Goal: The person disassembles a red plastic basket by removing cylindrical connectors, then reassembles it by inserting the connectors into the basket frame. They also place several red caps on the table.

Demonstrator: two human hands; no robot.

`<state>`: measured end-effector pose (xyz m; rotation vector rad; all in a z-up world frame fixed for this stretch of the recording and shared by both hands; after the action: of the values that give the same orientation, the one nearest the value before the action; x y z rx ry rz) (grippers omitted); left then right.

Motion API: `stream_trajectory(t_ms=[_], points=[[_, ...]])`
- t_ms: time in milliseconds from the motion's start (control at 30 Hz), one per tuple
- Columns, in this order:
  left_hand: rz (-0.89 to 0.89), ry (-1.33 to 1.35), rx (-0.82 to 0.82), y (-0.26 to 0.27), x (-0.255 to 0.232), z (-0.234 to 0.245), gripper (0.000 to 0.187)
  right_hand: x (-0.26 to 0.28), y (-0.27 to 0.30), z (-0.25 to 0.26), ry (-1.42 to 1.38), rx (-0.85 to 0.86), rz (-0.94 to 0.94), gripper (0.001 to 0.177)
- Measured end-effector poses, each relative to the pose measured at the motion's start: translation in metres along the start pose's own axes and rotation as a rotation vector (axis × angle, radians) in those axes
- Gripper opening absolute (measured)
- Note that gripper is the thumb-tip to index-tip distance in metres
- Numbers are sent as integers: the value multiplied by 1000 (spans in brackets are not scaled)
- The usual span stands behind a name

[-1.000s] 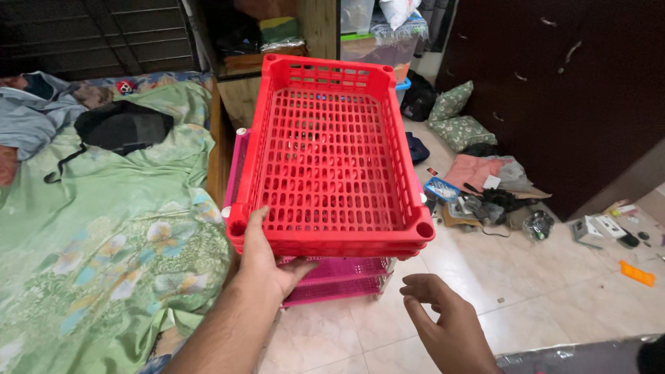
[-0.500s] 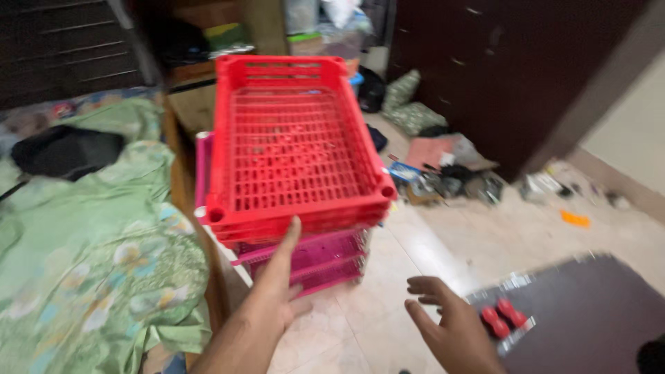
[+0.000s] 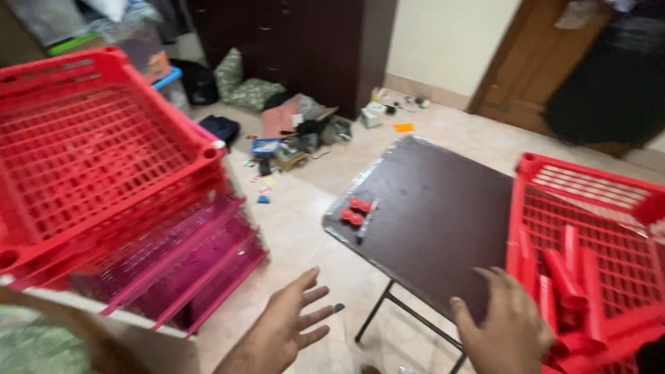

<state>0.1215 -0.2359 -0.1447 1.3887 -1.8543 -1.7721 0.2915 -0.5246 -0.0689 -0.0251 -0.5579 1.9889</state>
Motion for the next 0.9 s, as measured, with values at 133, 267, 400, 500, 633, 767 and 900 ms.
stream_trajectory(t_ms=[133,267,400,500,633,767,900], points=[[46,-217,64,3,25,-63,66,-77,31,5,161,111,-249,87],[58,-397,129,0,42,-127,67,-103,57,-23,105,564,-317,72],[45,-491,157,0,60,-179,65,-96,49,-7,-78,516,-126,66],[-13,-602,167,1,69,-214,62,-115,42,-3,-183,726,-176,54],[-19,-651,161,5,81,-253,58,-156,9,15,-208,684,-304,51],[-74,-613,177,12,85,-284,58,-168,-47,58,74,18,-2,56],[-95,-577,213,16,90,-307,61,-200,-63,-1,137,408,-103,73]])
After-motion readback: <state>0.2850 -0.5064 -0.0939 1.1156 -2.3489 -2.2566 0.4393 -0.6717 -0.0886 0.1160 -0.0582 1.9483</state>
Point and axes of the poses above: each hand's wrist, its own y-axis away from the middle knuckle, its own z-axis out of the back of the hand, x = y × z, the point moved 8 cm from there along -y, towards the middle knuckle, and after that the axes turned 8 degrees about z, right-handed, at the moved point
